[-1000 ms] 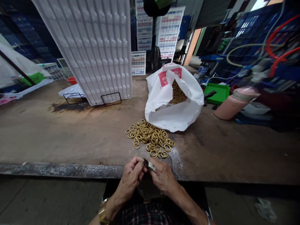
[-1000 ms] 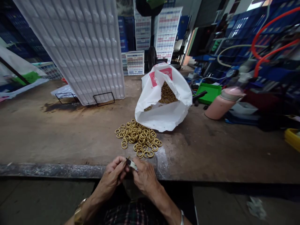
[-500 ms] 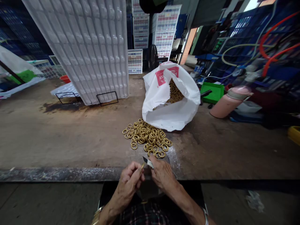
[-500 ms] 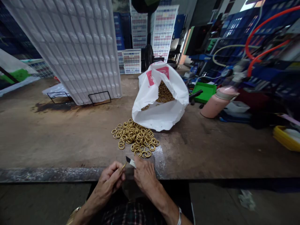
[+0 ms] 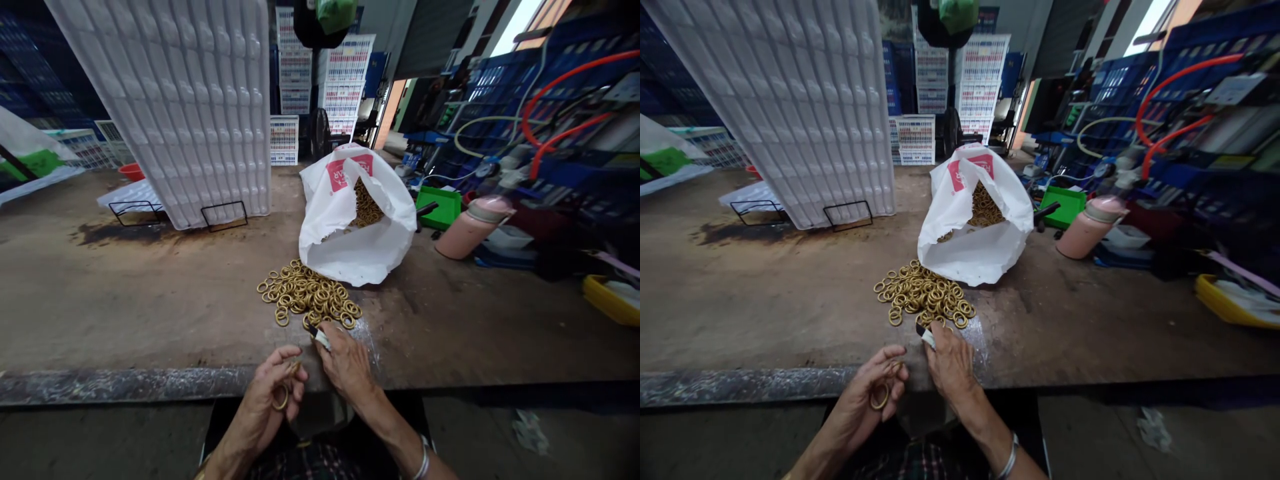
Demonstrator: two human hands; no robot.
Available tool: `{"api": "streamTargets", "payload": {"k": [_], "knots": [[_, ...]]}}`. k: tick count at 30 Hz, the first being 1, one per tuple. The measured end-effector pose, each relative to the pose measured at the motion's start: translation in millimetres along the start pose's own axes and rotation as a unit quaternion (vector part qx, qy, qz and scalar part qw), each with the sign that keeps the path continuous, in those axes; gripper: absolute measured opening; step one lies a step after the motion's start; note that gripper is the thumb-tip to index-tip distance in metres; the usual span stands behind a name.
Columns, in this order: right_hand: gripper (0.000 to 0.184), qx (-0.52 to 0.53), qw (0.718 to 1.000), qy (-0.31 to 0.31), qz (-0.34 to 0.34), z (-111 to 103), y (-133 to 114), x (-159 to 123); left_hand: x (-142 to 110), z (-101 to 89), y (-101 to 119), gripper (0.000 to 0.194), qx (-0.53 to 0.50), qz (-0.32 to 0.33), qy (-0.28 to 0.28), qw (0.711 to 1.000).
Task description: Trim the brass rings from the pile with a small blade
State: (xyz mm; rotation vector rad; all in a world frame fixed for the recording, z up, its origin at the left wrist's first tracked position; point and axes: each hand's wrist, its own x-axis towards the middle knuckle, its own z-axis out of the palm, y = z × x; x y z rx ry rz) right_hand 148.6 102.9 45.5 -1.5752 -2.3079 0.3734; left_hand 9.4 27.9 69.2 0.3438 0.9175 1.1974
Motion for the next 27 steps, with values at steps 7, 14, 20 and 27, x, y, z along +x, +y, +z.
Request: {"api": "streamTargets", "payload": {"k": [7,14,20,27], "knots": [[0.013,0.003,1.000,0.014,0.015,-0.2,-1.2,4.5,5.3,-11.2,1.3,0.022,-0.074,-0.007,0.007,0.997],[0.012,0.041,0.998,0.047,0.002,6.0,1.7,3.6,13.1,-12.3,-1.4,0.022,0.052,0.049,-0.001,0.997],[0.011,0.226,0.973,0.005,0.042,-2.3,-6.4,7.9,17.6,-10.8,1.2,0.025,0.277,0.146,0.068,0.947],[0.011,0.513,0.833,-0.150,0.147,-13.8,-23.3,4.8,17.0,-11.9,2.2,0.023,0.437,0.290,0.005,0.851]]}}
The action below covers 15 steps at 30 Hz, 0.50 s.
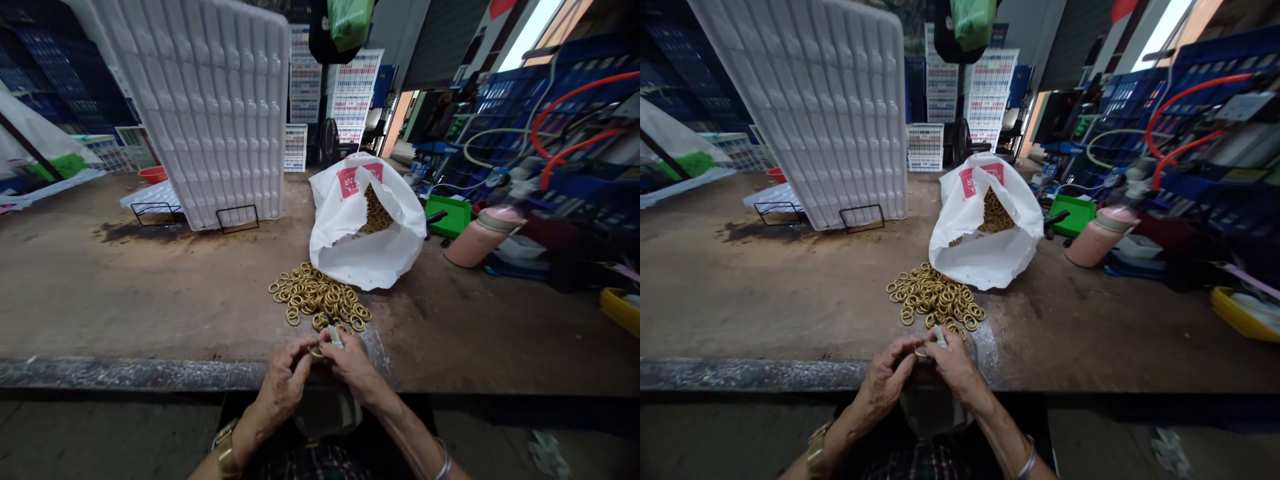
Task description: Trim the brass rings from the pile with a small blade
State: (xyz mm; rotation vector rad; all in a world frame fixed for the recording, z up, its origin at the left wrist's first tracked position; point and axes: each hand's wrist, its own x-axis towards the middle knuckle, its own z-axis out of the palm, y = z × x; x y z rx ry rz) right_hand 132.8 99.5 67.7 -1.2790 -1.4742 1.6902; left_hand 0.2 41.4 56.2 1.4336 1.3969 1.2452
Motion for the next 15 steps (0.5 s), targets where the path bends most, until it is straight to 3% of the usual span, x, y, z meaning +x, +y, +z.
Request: {"api": "streamTargets", "payload": {"k": [4,11,15], "knots": [[0.017,0.065,0.996,-0.037,0.047,5.4,1.0,-4.1,-0.8,-1.5,2.4,0.020,-0.004,-0.018,-0.014,1.000],[0.029,-0.112,0.991,0.007,-0.076,6.9,4.8,-1.6,-2.7,-0.4,9.3,0.017,-0.049,-0.068,0.005,0.996],[0.024,-0.147,0.984,0.030,-0.100,8.9,5.7,-1.0,-3.4,0.0,11.2,0.022,-0.112,-0.156,-0.019,0.981]]}}
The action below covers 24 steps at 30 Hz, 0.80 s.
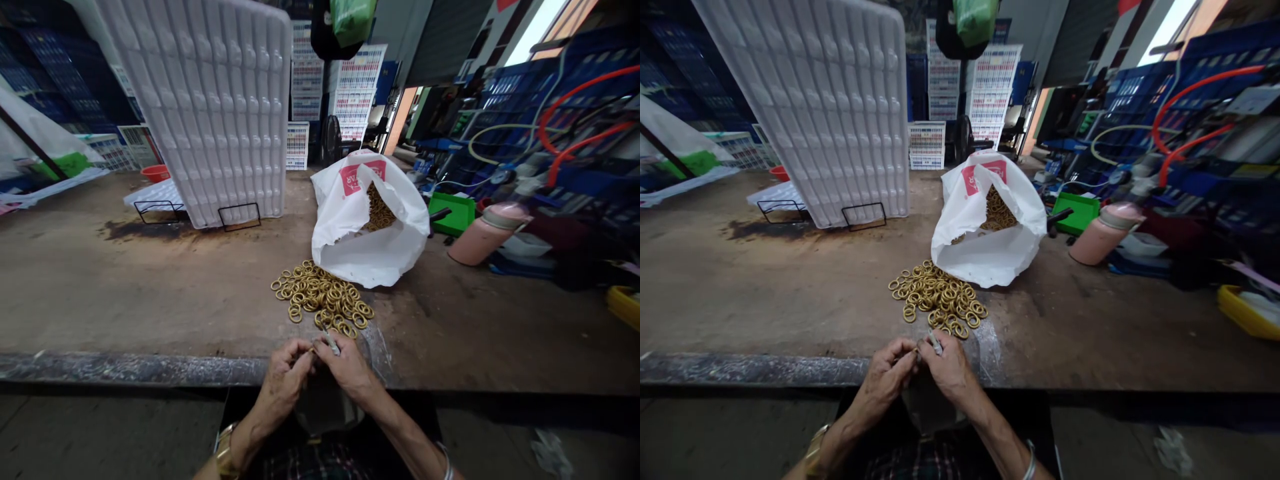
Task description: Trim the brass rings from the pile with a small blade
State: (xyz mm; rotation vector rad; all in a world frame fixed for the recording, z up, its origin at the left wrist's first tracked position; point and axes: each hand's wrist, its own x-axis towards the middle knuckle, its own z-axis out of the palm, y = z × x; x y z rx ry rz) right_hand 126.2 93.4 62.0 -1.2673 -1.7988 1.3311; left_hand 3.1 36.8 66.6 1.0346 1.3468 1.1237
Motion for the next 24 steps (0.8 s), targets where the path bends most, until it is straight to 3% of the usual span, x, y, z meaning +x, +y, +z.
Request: {"api": "streamTargets", "payload": {"k": [3,8,12,17,24], "knots": [[0.022,-0.013,1.000,-0.004,-0.016,1.7,0.3,-0.5,-0.8,-0.6,-0.6,0.029,-0.054,-0.064,-0.033,0.996],[0.023,-0.014,1.000,-0.008,-0.015,2.7,5.9,2.0,-2.7,-3.4,-3.8,0.033,-0.106,-0.084,-0.055,0.989],[0.021,-0.101,0.994,0.018,-0.035,0.7,13.5,1.5,-2.8,-4.3,-4.7,0.031,-0.138,-0.089,-0.029,0.986],[0.014,-0.263,0.960,-0.037,-0.089,1.4,15.3,-7.0,0.8,-3.3,-2.4,0.032,-0.140,-0.084,0.007,0.987],[0.017,-0.339,0.932,-0.054,-0.115,6.1,13.2,-8.9,1.0,-4.7,0.7,0.032,-0.101,-0.074,0.028,0.992]]}}
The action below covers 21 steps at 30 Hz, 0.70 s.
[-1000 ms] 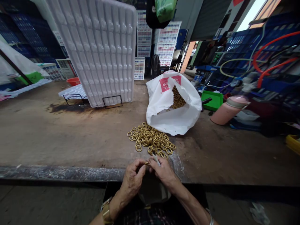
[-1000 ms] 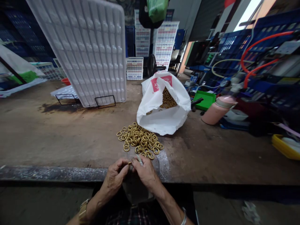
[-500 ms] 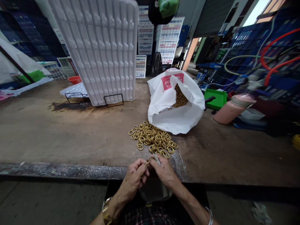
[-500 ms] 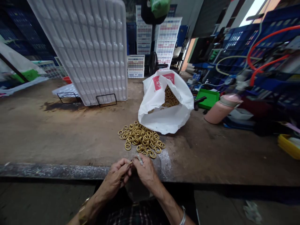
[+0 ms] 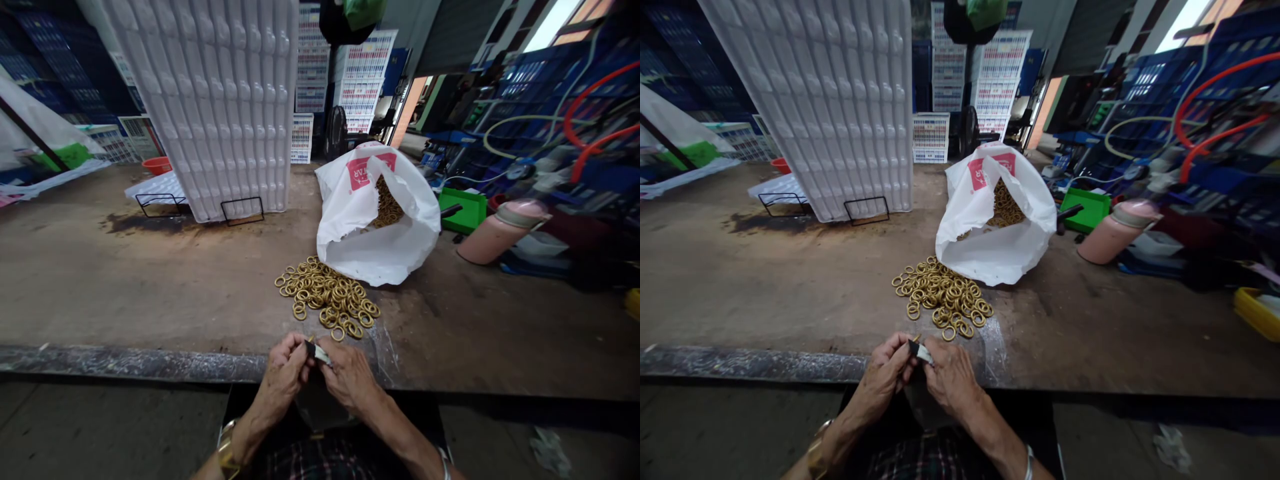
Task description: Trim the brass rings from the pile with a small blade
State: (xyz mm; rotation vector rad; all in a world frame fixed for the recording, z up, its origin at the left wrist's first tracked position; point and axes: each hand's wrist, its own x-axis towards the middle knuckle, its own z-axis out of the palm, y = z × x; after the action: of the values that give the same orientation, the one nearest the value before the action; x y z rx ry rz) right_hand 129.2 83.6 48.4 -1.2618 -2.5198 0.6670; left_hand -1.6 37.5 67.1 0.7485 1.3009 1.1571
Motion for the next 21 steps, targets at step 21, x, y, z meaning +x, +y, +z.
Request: {"api": "streamTargets", "payload": {"k": [21], "knots": [[0.019,-0.058,0.998,-0.003,0.038,-0.3,6.1,10.9,-11.8,-7.2,-0.1,0.035,-0.020,0.005,-0.029,0.999]]}}
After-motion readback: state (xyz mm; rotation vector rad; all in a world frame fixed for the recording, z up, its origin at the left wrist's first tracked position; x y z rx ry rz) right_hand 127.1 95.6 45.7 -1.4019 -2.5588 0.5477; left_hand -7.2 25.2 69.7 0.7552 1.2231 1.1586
